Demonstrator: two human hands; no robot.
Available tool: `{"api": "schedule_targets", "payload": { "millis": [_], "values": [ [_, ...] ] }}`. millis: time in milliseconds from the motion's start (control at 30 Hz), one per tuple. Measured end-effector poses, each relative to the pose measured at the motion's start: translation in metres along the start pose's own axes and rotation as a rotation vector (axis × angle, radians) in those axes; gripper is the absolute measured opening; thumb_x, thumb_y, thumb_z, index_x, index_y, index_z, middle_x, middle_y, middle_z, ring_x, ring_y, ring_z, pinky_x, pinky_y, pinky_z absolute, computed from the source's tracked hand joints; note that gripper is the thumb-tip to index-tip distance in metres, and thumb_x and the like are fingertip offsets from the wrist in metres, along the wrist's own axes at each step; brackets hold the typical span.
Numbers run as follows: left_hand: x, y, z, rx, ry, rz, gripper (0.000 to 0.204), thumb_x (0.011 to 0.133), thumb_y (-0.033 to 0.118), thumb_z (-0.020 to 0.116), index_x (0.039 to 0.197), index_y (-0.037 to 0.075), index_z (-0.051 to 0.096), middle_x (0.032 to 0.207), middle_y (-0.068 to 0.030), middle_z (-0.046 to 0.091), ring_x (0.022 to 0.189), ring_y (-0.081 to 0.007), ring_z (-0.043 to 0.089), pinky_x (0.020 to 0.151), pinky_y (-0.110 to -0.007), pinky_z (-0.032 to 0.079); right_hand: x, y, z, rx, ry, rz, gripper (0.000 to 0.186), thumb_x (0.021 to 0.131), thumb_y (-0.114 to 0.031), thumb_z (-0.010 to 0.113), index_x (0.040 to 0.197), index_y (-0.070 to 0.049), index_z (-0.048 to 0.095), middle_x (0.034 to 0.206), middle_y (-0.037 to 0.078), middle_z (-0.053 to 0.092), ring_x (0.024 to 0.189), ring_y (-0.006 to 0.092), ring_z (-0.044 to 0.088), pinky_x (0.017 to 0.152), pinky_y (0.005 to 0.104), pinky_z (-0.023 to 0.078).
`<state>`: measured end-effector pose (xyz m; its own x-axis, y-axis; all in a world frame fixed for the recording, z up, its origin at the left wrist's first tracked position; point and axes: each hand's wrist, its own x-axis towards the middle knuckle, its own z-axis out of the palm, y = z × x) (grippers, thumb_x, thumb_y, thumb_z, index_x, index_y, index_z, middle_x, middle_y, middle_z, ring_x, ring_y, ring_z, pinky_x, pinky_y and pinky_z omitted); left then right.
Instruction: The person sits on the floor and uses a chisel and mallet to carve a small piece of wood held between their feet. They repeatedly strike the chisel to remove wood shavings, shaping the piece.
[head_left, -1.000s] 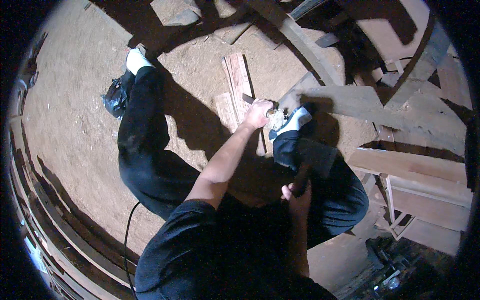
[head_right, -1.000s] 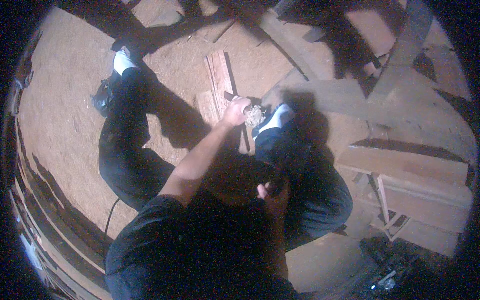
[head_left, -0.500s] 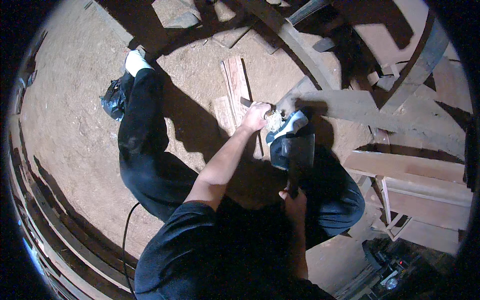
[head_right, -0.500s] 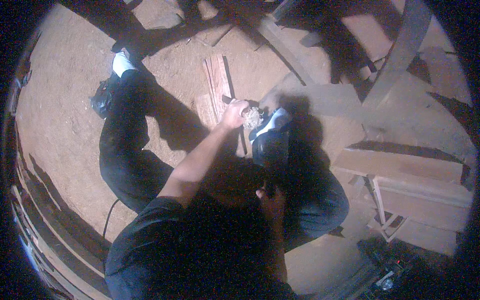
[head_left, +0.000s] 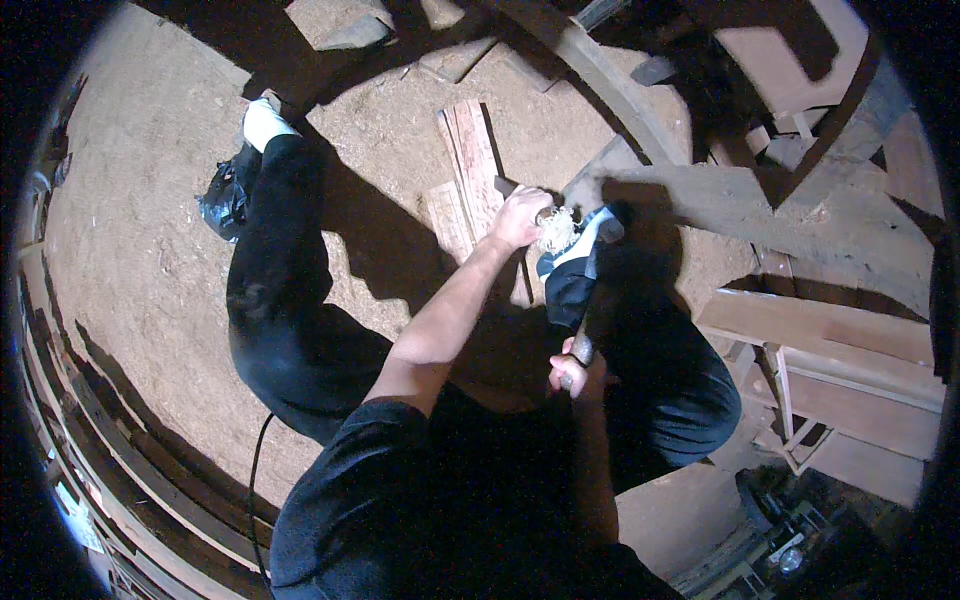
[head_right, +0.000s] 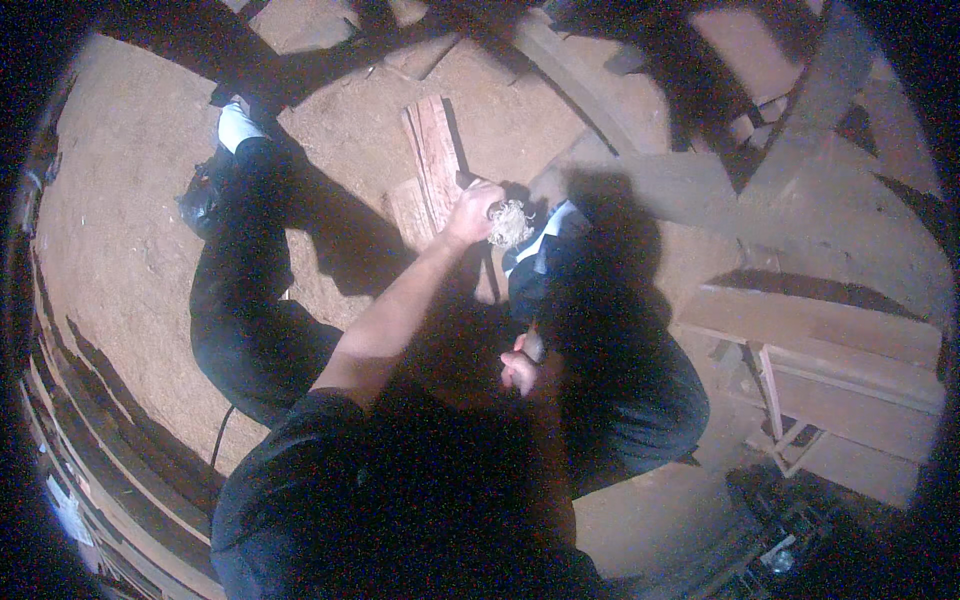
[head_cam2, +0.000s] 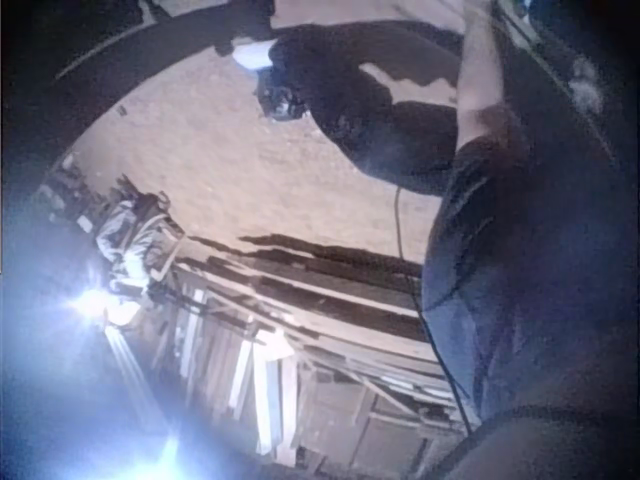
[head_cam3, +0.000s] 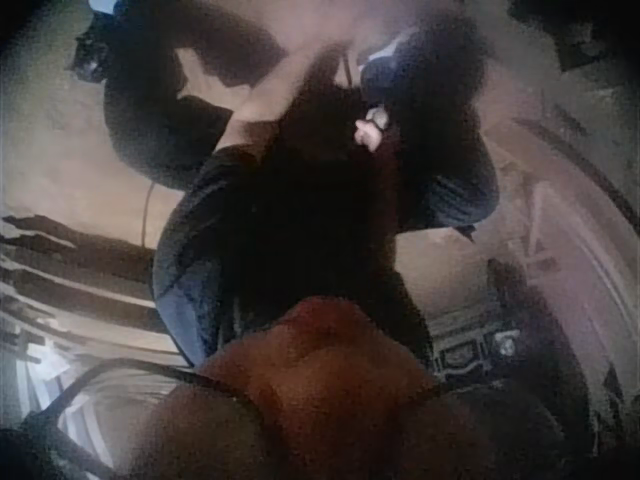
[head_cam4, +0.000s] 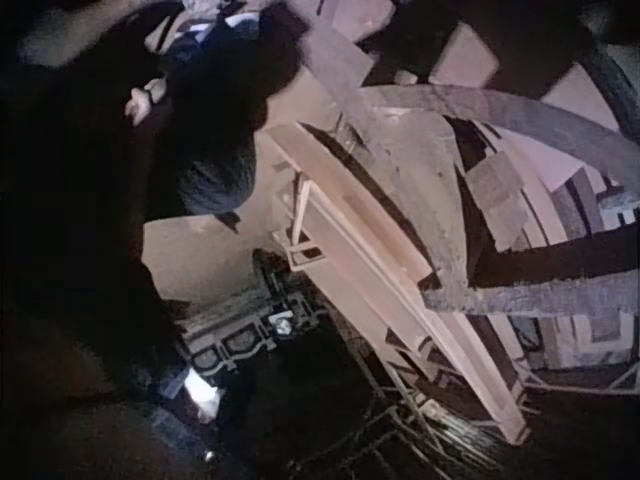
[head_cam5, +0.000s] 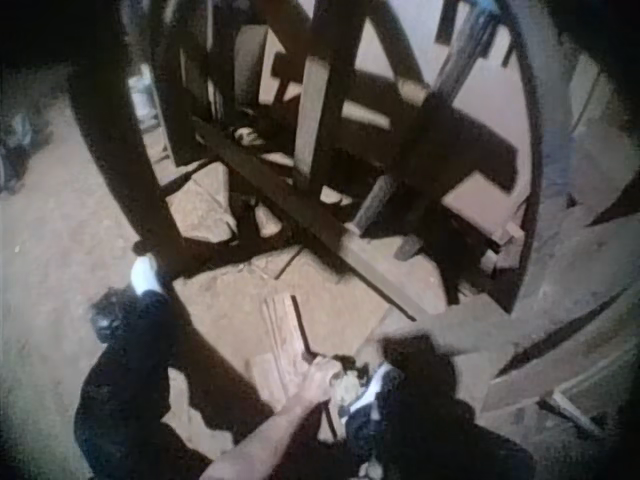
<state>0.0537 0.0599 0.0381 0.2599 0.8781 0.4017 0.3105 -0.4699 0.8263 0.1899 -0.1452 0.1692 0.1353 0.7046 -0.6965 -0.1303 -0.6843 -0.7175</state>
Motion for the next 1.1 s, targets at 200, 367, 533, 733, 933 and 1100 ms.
{"api": "schedule_targets", "payload": {
  "millis": [200, 367, 533, 733, 933, 1100],
  "values": [
    [0.005, 0.001, 0.007, 0.031, 0.017, 0.005, 0.019, 0.059, 0.015, 0.06, 0.065, 0.006, 0.044, 0.066, -0.0108, 0.048, 0.072, -0.0309, 0.051, 0.066, -0.039, 0.038, -0.001, 0.015, 0.003, -0.028, 0.023, -0.028, 0.023, 0.064, -0.005, 0.062, 0.082, -0.005, 0.047, 0.053, 0.004, 0.045, 0.038, 0.0156, 0.047, 0.037, 0.0294, 0.038],
    [0.008, -0.002, 0.01, -0.014, 0.136, -0.026, 0.019, 0.059, 0.015, 0.062, 0.067, 0.005, 0.048, 0.067, -0.0129, 0.051, 0.071, -0.0323, 0.052, 0.066, -0.039, 0.039, 0.001, 0.019, 0.002, -0.054, 0.036, -0.062, 0.022, 0.064, -0.005, 0.062, 0.081, -0.005, 0.047, 0.054, 0.004, 0.046, 0.038, 0.0157, 0.047, 0.037, 0.0293, 0.038],
    [0.013, 0.0, 0.005, -0.057, 0.287, -0.124, 0.021, 0.06, 0.018, 0.064, 0.067, 0.004, 0.05, 0.069, -0.0146, 0.053, 0.07, -0.034, 0.052, 0.064, -0.039, 0.04, 0.002, 0.021, 0.0, -0.122, 0.017, -0.078, 0.02, 0.064, -0.004, 0.061, 0.079, -0.004, 0.047, 0.053, 0.005, 0.045, 0.038, 0.0162, 0.047, 0.035, 0.0295, 0.038],
    [0.009, 0.004, 0.007, -0.009, 0.355, -0.123, 0.02, 0.062, 0.017, 0.063, 0.066, 0.005, 0.048, 0.067, -0.0135, 0.051, 0.07, -0.0325, 0.052, 0.065, -0.038, 0.039, 0.003, -0.002, 0.008, 0.039, 0.013, -0.02, 0.02, 0.065, -0.002, 0.06, 0.08, -0.004, 0.047, 0.052, 0.006, 0.045, 0.036, 0.0179, 0.046, 0.035, 0.0316, 0.04],
    [0.005, 0.002, 0.013, 0.021, 0.377, -0.084, 0.018, 0.062, 0.015, 0.062, 0.066, 0.005, 0.048, 0.067, -0.0126, 0.05, 0.069, -0.0314, 0.051, 0.064, -0.038, 0.038, 0.009, -0.045, 0.031, 0.089, 0.151, -0.022, 0.02, 0.067, 0.002, 0.058, 0.082, -0.004, 0.047, 0.05, 0.005, 0.044, 0.035, 0.0161, 0.045, 0.035, 0.031, 0.041],
    [0.008, 0.004, 0.013, 0.036, 0.334, -0.077, 0.018, 0.062, 0.014, 0.062, 0.066, 0.006, 0.047, 0.067, -0.0127, 0.05, 0.07, -0.0316, 0.05, 0.065, -0.039, 0.038, 0.022, -0.048, 0.034, -0.066, 0.131, -0.057, 0.018, 0.068, 0.002, 0.057, 0.082, -0.004, 0.047, 0.049, 0.004, 0.044, 0.034, 0.0141, 0.044, 0.034, 0.0286, 0.039]
  ]
}}
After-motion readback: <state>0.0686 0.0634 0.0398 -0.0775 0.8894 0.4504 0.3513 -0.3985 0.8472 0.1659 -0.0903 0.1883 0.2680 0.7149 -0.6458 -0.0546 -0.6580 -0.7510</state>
